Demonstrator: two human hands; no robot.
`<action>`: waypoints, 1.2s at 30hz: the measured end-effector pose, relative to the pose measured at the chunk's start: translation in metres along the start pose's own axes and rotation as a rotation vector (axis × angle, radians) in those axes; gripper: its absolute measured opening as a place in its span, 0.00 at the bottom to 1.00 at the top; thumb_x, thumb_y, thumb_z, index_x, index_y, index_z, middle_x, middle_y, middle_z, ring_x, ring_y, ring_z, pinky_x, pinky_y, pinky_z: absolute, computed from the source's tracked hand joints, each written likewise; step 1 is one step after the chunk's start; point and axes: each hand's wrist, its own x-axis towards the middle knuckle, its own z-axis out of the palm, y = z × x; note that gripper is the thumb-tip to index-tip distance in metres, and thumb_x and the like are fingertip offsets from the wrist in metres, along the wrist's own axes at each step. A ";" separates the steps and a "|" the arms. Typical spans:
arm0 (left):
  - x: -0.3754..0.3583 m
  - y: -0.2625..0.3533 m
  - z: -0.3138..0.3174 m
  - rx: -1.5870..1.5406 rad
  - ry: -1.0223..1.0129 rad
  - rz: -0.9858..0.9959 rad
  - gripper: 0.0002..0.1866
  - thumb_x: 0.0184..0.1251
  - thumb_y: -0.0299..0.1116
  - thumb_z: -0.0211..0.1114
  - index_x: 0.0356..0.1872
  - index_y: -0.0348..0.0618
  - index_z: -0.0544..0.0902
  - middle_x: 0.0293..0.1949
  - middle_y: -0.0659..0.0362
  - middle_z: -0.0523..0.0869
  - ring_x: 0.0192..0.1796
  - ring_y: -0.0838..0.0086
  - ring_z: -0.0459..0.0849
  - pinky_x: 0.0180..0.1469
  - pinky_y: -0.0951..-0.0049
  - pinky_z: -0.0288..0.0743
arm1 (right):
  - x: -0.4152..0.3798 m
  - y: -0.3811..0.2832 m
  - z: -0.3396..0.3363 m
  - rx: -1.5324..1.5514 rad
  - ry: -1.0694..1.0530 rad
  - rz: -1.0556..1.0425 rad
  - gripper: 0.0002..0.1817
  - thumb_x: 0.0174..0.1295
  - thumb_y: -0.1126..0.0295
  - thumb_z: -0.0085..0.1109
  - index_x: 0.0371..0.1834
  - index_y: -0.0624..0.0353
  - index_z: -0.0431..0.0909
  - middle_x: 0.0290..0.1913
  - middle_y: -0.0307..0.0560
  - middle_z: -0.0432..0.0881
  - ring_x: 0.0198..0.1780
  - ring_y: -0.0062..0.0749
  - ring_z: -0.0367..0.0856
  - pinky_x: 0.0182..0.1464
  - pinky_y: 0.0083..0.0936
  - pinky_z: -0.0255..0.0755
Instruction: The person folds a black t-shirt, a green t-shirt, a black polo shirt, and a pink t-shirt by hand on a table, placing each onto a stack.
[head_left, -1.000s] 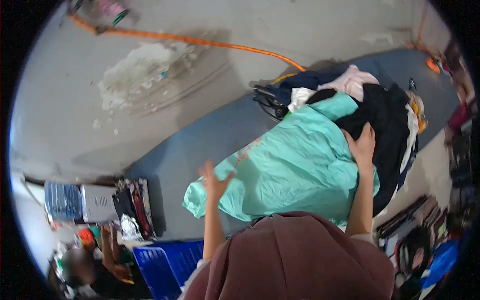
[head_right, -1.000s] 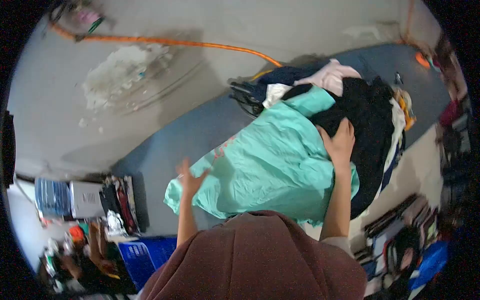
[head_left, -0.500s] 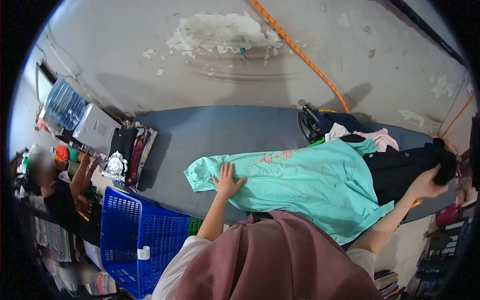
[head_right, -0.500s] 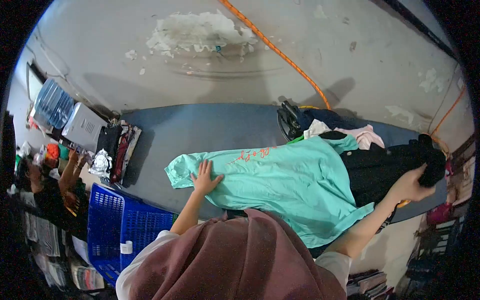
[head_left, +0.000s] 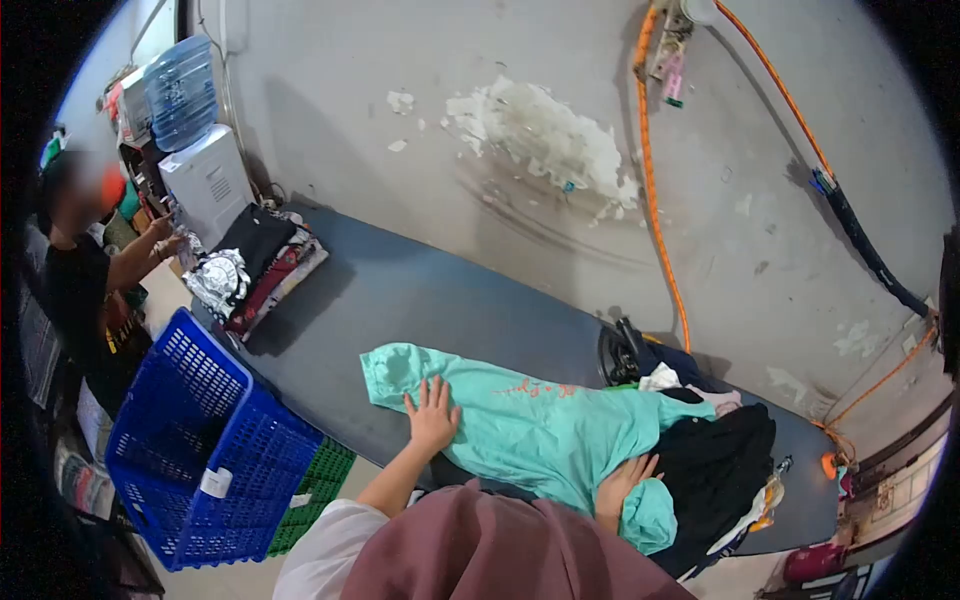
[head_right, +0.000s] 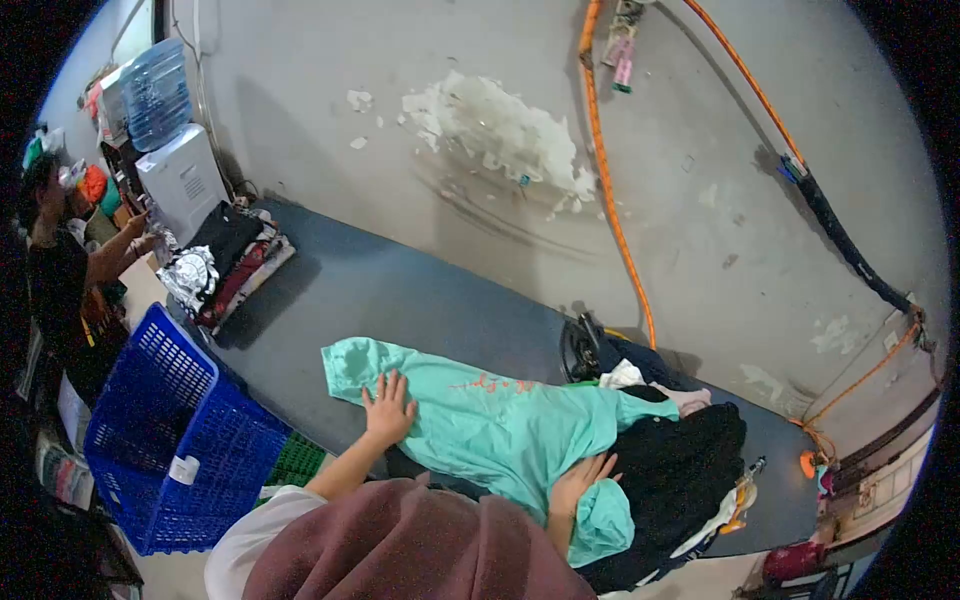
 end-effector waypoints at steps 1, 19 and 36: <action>0.004 -0.001 0.002 0.015 0.024 0.016 0.33 0.67 0.51 0.49 0.69 0.44 0.63 0.73 0.55 0.57 0.75 0.57 0.51 0.69 0.35 0.36 | 0.003 -0.001 0.002 0.033 0.034 -0.012 0.19 0.64 0.71 0.44 0.58 0.62 0.70 0.67 0.52 0.65 0.72 0.52 0.55 0.70 0.60 0.44; 0.108 -0.083 -0.039 -0.274 -0.433 0.009 0.31 0.47 0.50 0.71 0.52 0.44 0.78 0.48 0.51 0.82 0.57 0.58 0.78 0.59 0.50 0.67 | 0.024 -0.029 -0.009 0.388 0.390 0.468 0.11 0.67 0.72 0.47 0.40 0.71 0.75 0.40 0.63 0.78 0.50 0.55 0.74 0.67 0.51 0.53; 0.143 -0.223 -0.214 -0.440 0.833 -0.243 0.32 0.61 0.35 0.63 0.65 0.37 0.62 0.64 0.45 0.68 0.70 0.48 0.59 0.69 0.52 0.50 | 0.173 -0.293 -0.034 0.517 0.114 -0.069 0.28 0.68 0.59 0.47 0.67 0.64 0.61 0.68 0.56 0.64 0.71 0.47 0.59 0.72 0.51 0.38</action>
